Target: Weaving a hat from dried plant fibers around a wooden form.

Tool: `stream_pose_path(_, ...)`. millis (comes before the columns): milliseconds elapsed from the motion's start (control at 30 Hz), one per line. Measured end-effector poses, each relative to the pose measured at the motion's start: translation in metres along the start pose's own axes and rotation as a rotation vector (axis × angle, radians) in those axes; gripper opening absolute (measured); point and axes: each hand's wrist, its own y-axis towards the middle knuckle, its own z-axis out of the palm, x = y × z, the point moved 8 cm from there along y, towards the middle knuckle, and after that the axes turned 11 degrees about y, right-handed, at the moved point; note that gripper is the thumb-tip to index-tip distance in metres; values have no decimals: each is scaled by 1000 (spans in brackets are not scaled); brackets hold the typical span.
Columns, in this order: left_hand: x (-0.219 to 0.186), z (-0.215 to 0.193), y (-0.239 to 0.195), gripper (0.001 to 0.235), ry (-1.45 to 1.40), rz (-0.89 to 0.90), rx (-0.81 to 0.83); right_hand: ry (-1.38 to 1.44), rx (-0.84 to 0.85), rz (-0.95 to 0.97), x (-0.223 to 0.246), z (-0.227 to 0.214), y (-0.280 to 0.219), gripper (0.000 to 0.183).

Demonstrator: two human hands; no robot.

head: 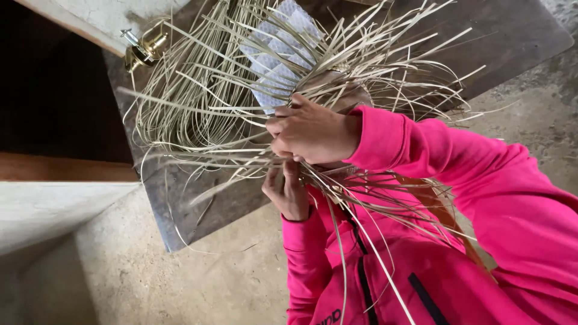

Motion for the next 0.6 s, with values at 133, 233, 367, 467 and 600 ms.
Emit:
stream_pose_path(133, -29, 6, -1, 30, 11, 20, -29, 13, -11, -7, 0, -2, 2, 5)
stream_pose_path(233, -41, 3, 1, 31, 171, 89, -27, 100, -120, 53, -8, 0, 5, 4)
stream_pose_path(367, -59, 3, 3, 25, 199, 194, 12, 148, -281, 44, -11, 4, 9, 6)
stream_pose_path(467, -44, -2, 5, 19, 267, 196, 24, 119, -346, 53, -9, -1, 10, 3)
stream_pose_path(600, -65, 5, 8, 9, 594, 325, -37, 65, -527, 2, -4, -9, -4, 5)
